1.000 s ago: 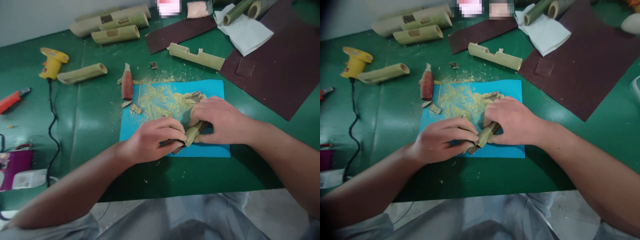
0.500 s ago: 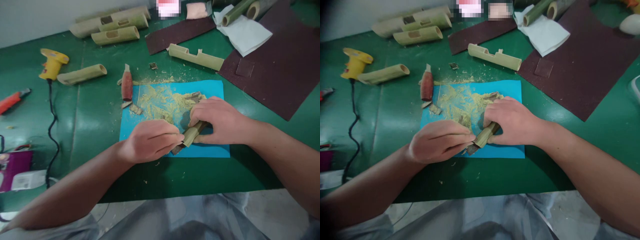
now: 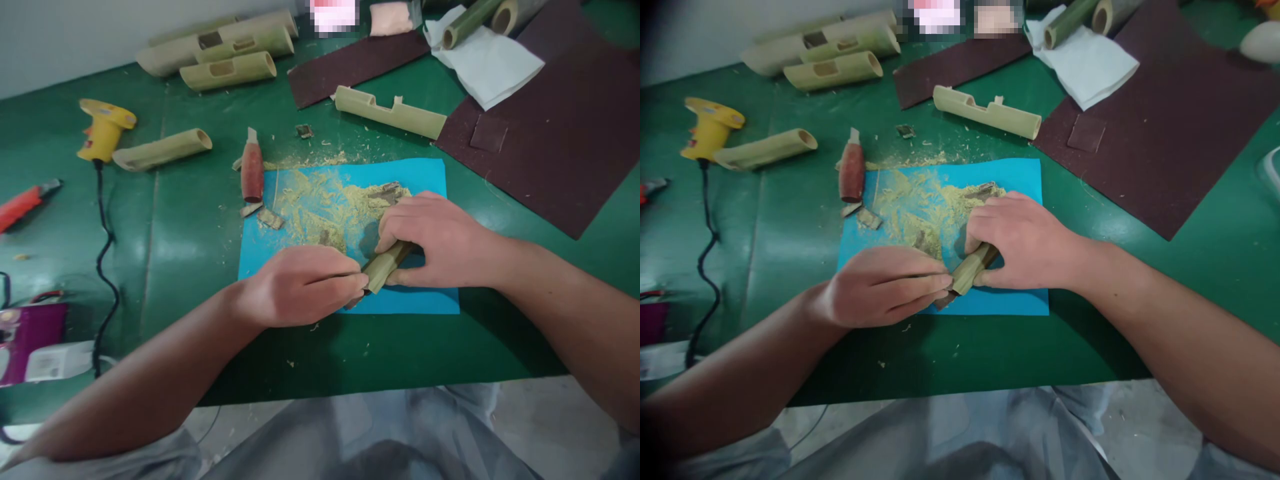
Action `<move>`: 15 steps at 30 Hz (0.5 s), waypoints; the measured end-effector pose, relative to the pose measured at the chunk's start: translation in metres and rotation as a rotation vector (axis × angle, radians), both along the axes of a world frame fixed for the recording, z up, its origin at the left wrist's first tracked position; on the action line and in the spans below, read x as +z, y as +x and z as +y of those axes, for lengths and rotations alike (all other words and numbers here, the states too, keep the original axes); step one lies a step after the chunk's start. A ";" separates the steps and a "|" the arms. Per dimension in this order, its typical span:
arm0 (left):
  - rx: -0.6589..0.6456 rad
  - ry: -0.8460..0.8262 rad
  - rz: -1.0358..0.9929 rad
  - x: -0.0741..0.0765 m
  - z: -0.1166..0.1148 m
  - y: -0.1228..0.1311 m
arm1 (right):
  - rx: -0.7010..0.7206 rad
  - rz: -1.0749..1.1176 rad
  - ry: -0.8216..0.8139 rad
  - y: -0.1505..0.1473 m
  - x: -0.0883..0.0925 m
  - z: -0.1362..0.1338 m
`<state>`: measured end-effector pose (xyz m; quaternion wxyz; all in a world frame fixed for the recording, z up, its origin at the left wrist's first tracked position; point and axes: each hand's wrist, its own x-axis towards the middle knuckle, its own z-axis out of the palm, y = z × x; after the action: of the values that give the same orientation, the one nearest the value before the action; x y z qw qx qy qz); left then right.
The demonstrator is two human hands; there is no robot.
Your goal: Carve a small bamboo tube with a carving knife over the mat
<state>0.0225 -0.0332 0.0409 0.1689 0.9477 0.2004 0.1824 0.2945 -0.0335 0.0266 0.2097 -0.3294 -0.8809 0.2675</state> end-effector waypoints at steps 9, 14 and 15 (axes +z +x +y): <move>-0.125 0.115 -0.129 0.000 -0.003 -0.002 | 0.008 0.015 0.009 0.001 -0.001 0.001; 0.007 0.149 -0.075 0.003 -0.021 0.002 | 0.011 0.028 0.011 0.000 0.000 0.000; 0.032 0.154 -0.071 0.003 -0.024 0.003 | 0.011 0.029 0.010 0.000 0.000 0.000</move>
<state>0.0254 -0.0574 0.0443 0.0996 0.9475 0.1946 0.2333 0.2948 -0.0337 0.0262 0.2227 -0.3194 -0.8810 0.2688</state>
